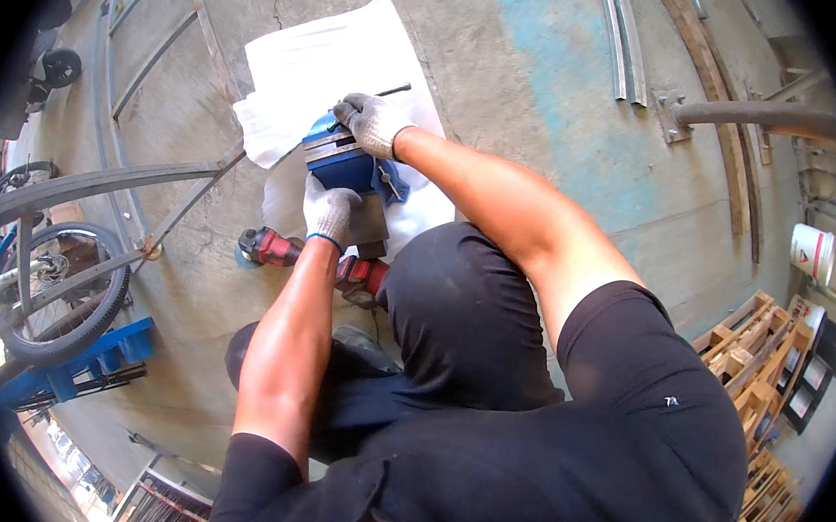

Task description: The person assembles metal frames by inserting rods into a machine, measuring and marking metal pieces, and using a power tool to smooth edges. They also handle a blue object and a power tool while sitting on the floor.

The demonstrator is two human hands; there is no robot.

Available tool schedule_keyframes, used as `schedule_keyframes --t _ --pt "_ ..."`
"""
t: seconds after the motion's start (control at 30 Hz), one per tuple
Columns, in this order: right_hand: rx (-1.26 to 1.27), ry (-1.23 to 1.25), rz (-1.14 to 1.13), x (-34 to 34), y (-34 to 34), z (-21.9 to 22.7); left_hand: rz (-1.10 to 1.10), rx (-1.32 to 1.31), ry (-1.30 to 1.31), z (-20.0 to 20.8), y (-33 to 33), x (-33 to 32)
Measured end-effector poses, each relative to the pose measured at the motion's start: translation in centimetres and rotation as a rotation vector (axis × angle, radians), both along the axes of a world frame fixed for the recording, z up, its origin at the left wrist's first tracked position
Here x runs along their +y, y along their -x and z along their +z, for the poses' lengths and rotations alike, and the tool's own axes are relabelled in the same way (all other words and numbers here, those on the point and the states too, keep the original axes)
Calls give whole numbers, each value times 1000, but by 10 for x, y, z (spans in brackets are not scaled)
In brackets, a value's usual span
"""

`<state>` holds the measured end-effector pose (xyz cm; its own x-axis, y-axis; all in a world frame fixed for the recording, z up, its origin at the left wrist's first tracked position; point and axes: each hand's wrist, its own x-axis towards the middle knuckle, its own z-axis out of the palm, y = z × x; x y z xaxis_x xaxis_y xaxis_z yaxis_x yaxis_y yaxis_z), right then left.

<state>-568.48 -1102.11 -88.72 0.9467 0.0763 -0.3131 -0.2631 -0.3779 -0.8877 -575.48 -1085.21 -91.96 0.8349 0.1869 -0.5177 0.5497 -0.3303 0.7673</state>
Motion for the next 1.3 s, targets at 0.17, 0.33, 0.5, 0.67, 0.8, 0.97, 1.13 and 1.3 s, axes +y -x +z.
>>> schedule_keyframes --t 0.17,0.33,0.5,0.67,0.8,0.97,1.13,1.3 --pt "80 39 -237 -14 25 12 -217 -105 -48 13 -5 -13" --pt "242 -50 -596 -57 101 2 -543 -80 -117 38 -13 -57" --pt "249 -86 -686 -114 159 -9 -935 -106 -186 30 -22 -86" --pt "235 242 -367 -147 122 38 -462 -6 232 -9 -21 -93" --pt "360 140 -197 -148 70 59 -510 -96 279 43 -25 -112" --pt "110 303 66 -130 37 40 -495 -333 90 11 11 -107" --pt "-151 357 34 -123 49 -48 -532 -503 -276 8 67 -99" --pt "70 179 -170 -107 61 -27 -398 -553 -399 -5 89 -113"
